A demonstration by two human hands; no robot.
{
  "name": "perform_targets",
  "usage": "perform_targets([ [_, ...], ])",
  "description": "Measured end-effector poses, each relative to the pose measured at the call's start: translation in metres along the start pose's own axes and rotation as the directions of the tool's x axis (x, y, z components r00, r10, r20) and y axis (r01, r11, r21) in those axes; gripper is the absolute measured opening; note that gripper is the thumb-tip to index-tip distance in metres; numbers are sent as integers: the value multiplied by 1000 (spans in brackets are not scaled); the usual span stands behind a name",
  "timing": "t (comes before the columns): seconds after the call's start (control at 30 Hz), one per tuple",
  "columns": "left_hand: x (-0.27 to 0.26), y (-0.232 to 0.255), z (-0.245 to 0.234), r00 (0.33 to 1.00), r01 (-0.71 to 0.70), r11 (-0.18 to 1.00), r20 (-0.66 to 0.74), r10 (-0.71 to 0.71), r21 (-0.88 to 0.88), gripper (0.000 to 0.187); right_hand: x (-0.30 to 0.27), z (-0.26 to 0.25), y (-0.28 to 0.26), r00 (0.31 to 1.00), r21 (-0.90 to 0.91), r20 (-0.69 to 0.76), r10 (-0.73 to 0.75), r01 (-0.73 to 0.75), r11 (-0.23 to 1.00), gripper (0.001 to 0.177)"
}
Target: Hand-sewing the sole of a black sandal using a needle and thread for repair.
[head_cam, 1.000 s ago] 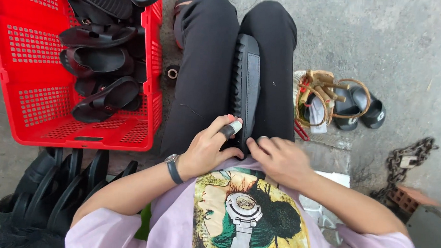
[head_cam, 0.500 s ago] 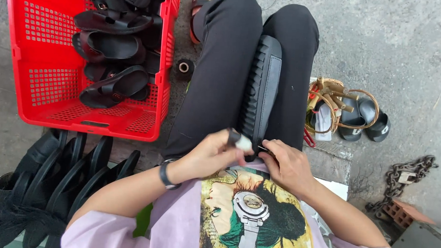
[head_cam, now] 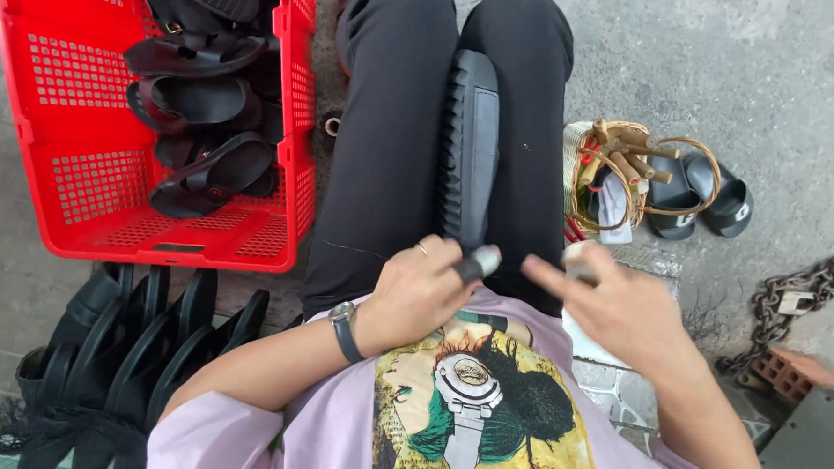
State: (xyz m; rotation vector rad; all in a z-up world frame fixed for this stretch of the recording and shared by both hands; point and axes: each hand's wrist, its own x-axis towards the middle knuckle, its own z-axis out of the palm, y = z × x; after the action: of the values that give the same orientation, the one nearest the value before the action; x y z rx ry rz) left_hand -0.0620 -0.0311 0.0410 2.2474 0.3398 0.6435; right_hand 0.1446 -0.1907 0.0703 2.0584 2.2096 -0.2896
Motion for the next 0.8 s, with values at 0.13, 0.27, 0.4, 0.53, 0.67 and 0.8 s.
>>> perform_targets([
  [0.13, -17, -13, 10, 982, -179, 982, 42, 182, -57, 27, 4, 23, -26, 995, 470, -59, -84, 102, 877, 28],
  [0.27, -14, -21, -5, 921, -376, 923, 70, 382, -86, 28, 10, 42, -33, 994, 384, -100, -41, 77, 920, 26],
  [0.4, -12, -25, -17, 896, -419, 902, 116, 430, -106, 29, -50, 74, 0, 916, 963, -167, 363, 72, 261, 33],
  [0.53, -17, -21, -25, 947, -201, 977, 240, 213, -75, 12, -81, 0, 82, 598, 336, -332, 730, -648, 684, 28],
  [0.67, -20, -24, -18, 958, -24, 955, 280, -63, 295, 22, -25, -15, 49, 870, 227, 210, 446, -487, 844, 23],
  [0.8, -20, -25, -23, 920, 162, 985, 369, -131, -54, 34, 29, 17, -18, 993, 746, -85, 84, 8, 666, 53],
])
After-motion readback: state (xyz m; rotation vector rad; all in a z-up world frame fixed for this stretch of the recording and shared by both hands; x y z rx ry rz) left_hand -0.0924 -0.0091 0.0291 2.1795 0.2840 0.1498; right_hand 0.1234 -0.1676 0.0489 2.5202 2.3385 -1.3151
